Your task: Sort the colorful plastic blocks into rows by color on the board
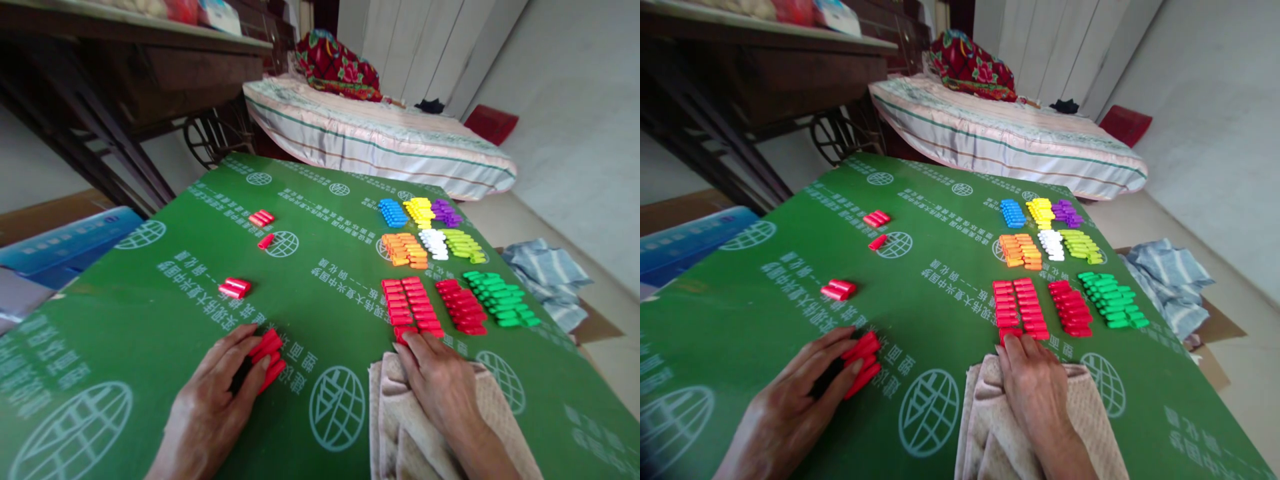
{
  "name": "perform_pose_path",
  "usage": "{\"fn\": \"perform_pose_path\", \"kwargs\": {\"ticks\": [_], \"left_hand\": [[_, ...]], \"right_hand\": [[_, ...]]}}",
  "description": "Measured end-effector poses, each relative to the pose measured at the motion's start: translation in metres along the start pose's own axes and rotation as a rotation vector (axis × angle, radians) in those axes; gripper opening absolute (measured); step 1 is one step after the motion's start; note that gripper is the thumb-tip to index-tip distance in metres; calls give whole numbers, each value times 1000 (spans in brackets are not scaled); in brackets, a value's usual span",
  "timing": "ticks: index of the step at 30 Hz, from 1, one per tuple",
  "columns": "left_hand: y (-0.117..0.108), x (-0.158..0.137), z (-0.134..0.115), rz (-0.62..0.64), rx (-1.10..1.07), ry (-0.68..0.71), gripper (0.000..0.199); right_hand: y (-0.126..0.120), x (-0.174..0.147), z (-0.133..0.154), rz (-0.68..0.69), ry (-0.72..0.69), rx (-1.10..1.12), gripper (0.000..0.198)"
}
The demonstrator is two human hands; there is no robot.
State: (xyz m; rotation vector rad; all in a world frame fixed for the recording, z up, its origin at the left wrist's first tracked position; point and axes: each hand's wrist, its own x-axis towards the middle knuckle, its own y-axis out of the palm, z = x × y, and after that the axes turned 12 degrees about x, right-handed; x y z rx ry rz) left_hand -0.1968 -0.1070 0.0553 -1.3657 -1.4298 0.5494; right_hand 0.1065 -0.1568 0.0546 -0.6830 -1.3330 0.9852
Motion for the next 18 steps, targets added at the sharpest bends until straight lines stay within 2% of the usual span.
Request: {"fn": "perform_pose_path", "kwargs": {"ticks": [10,18], "left_hand": [[-1,0,0,-10,-13,4,34],[3,-1,2,-32,5,25,34]], "right_hand": [[-3,1,1,-19,-7,-45,31],[-6,10,1,208,-31,-152,28]]}}
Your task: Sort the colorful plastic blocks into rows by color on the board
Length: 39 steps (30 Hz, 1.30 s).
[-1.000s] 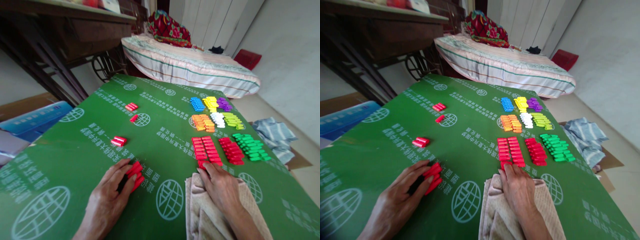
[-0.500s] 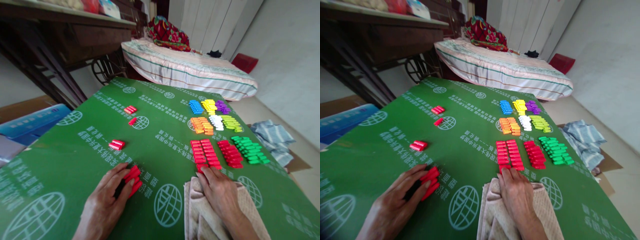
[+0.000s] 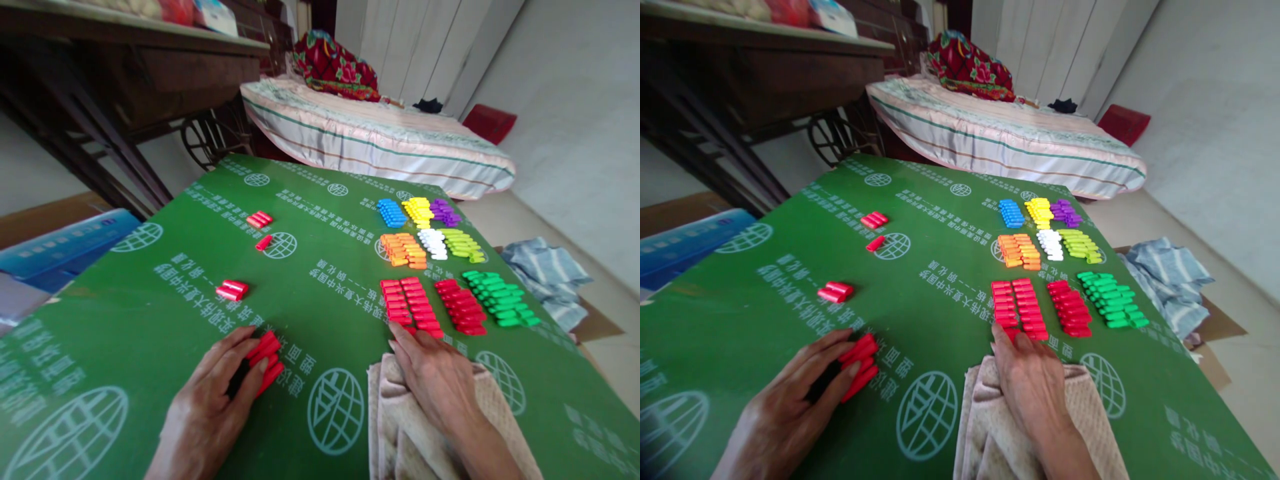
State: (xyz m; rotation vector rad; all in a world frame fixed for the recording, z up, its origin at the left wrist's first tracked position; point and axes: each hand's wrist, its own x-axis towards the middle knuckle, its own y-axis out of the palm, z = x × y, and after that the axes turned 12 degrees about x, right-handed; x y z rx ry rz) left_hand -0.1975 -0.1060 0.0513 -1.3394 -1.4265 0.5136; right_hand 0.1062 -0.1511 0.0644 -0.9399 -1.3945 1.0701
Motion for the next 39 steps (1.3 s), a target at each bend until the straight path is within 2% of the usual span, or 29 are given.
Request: {"fn": "perform_pose_path", "kwargs": {"ticks": [5,9,23,33,39], "left_hand": [[0,0,0,-8,-5,-11,34],[-2,2,-2,3,-18,-17,34],[-2,0,0,35,7,-6,35],[-1,2,-1,11,-12,-7,37],[-1,1,-1,7,-27,-4,35]], "right_hand": [[-2,3,0,72,19,-9,27],[-2,3,0,76,31,0,27],[-2,-2,-2,-33,22,49,26],[-6,-22,-25,-255,211,262,39],[-3,-28,-25,-232,195,331,33]]}}
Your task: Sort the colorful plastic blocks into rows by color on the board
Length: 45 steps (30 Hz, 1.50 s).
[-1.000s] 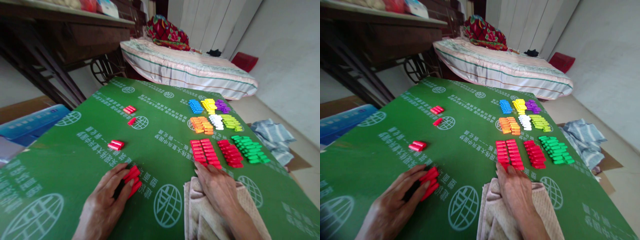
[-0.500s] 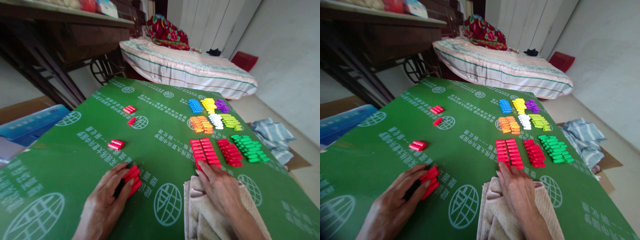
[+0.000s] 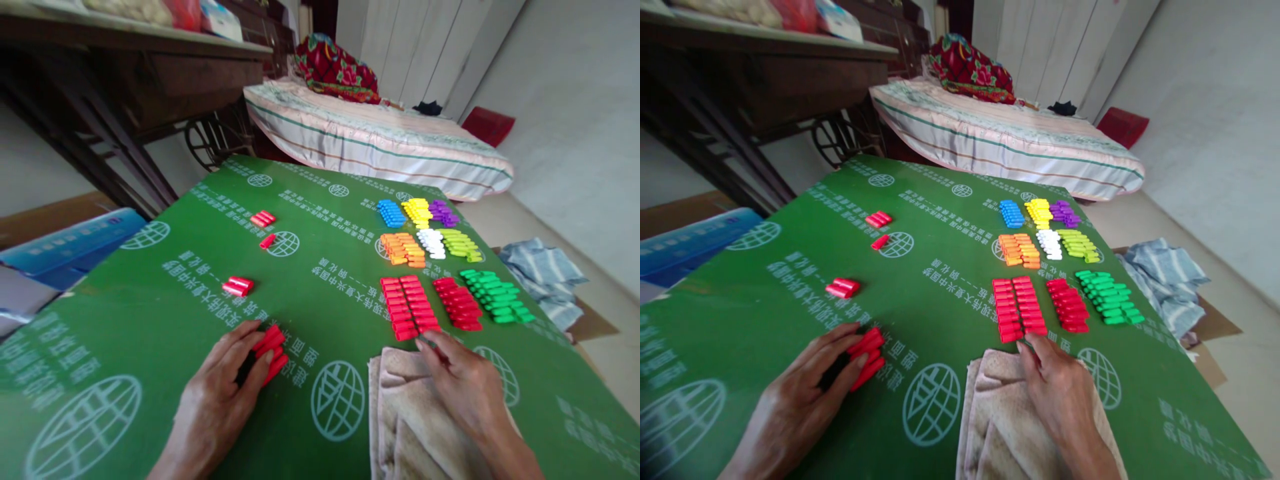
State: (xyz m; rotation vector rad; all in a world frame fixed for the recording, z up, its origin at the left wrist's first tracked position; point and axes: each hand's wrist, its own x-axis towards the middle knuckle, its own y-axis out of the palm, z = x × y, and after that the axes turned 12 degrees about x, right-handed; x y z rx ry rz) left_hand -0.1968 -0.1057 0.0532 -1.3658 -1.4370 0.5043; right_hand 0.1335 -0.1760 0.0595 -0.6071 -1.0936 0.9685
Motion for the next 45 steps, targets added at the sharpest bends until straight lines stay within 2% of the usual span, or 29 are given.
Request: {"fn": "perform_pose_path", "kwargs": {"ticks": [11,19,26,34,38,41,45], "left_hand": [[4,-3,0,-16,-38,-27,33],[-3,-5,-12,18,-87,-77,27],[-6,-8,-15,44,-153,-137,23],[-9,-11,-12,6,-165,-114,22],[-8,-7,-7,-3,-144,-80,27],[-5,-4,0,-29,-129,-54,30],[-2,-2,6,-50,-75,-10,33]], "right_hand": [[-1,3,40,91,-111,110,28],[9,5,69,180,-319,206,29],[19,8,97,378,-344,215,26],[29,48,148,712,-289,145,28],[40,72,169,746,-407,124,34],[48,83,176,761,-506,106,26],[54,88,179,781,-540,100,22]]}}
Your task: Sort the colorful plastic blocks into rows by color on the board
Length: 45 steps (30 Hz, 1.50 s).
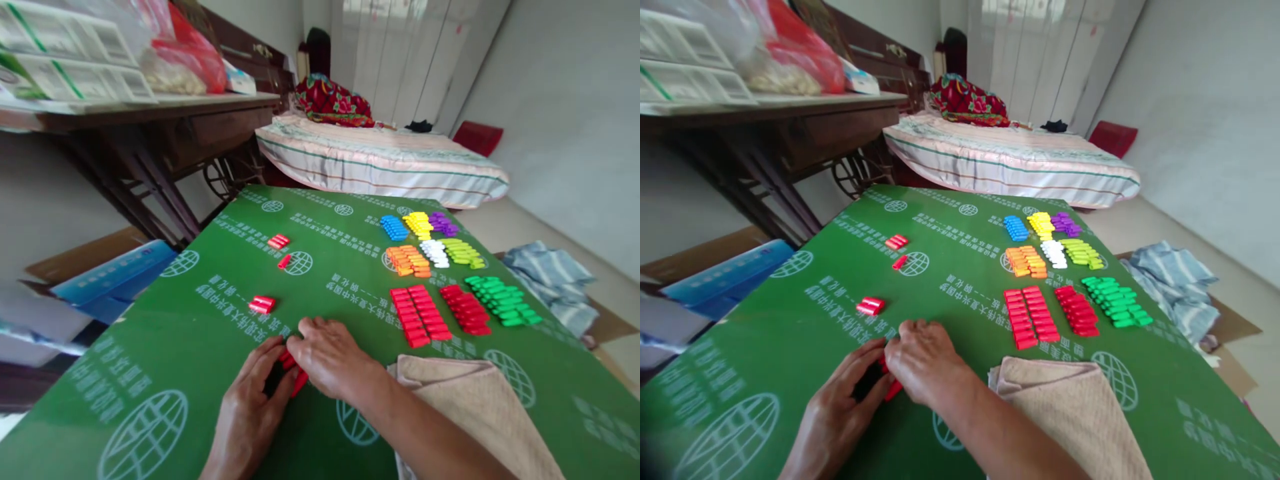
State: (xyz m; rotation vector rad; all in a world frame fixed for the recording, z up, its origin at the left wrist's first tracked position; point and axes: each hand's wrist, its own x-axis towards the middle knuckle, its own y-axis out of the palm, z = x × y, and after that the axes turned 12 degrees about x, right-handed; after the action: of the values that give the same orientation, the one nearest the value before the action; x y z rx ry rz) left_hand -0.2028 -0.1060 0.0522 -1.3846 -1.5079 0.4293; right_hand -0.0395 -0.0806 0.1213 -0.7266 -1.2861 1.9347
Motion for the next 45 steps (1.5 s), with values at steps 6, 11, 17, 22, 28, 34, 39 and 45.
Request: {"fn": "perform_pose_path", "kwargs": {"ticks": [6,11,17,22,28,34,39,45], "left_hand": [[0,3,0,-49,44,59,31],[2,4,3,-46,45,75,31],[3,2,7,-40,39,73,30],[4,1,5,-21,39,38,32],[2,0,1,7,49,-8,34],[1,-1,-2,10,52,-10,33],[1,1,-1,1,64,2,33],[1,2,2,-3,74,33,34]], "right_hand": [[-3,2,-2,-5,-22,9,22],[-3,8,-4,13,-50,12,19],[-5,10,-13,7,-67,18,18],[-10,-3,-25,9,4,-11,20],[-15,-12,-33,58,152,24,21],[-17,-17,-39,93,193,42,22],[-21,-13,-30,89,178,-19,15],[-28,-13,-35,162,144,-48,16]]}}
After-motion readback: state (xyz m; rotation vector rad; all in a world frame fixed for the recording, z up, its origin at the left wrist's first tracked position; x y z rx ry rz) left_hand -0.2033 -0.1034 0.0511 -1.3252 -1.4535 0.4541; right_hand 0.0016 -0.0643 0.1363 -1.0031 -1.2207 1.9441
